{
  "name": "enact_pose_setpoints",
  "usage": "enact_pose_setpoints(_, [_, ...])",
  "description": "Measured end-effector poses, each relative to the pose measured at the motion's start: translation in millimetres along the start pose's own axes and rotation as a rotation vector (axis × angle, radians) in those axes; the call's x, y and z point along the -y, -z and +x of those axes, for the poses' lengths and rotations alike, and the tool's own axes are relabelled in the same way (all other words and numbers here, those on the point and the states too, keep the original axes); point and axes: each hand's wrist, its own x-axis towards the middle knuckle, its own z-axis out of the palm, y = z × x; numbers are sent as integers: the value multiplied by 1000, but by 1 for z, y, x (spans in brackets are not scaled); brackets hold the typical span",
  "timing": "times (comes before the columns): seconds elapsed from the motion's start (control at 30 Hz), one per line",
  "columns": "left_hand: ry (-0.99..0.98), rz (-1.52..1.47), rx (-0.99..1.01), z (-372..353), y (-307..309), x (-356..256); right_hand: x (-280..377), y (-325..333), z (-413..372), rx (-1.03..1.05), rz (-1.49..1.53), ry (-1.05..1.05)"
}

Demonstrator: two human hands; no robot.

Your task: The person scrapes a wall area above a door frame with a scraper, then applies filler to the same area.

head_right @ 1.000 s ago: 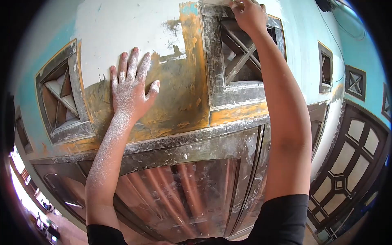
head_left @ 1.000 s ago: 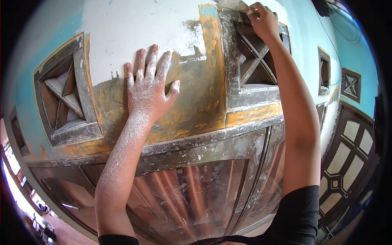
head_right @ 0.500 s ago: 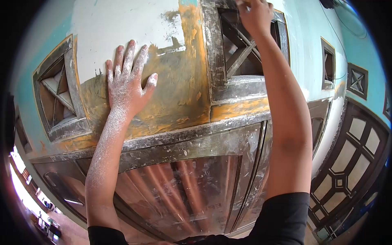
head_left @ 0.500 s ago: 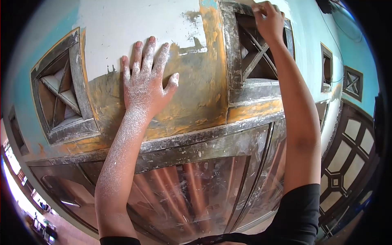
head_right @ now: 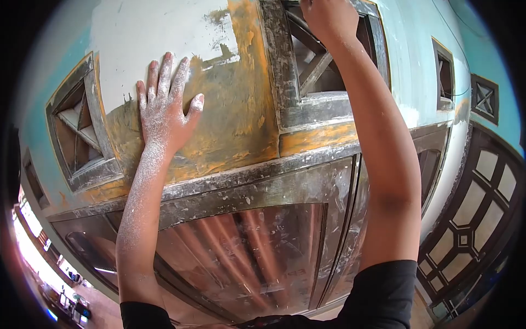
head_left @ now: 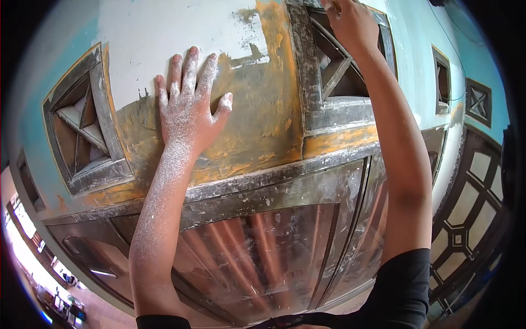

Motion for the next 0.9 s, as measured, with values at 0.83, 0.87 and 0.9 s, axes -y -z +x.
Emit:
enact_pose_setpoints(0.83, [-32, -50, -72, -4, -3, 0, 61, 16, -138, 333, 630, -472])
enact_pose_setpoints(0.87, [-33, -45, -67, -4, -3, 1, 62, 17, -142, 332, 693, -549])
enact_pose_setpoints(0.9, [-28, -47, -55, -4, -3, 1, 64, 18, -143, 330, 754, -625])
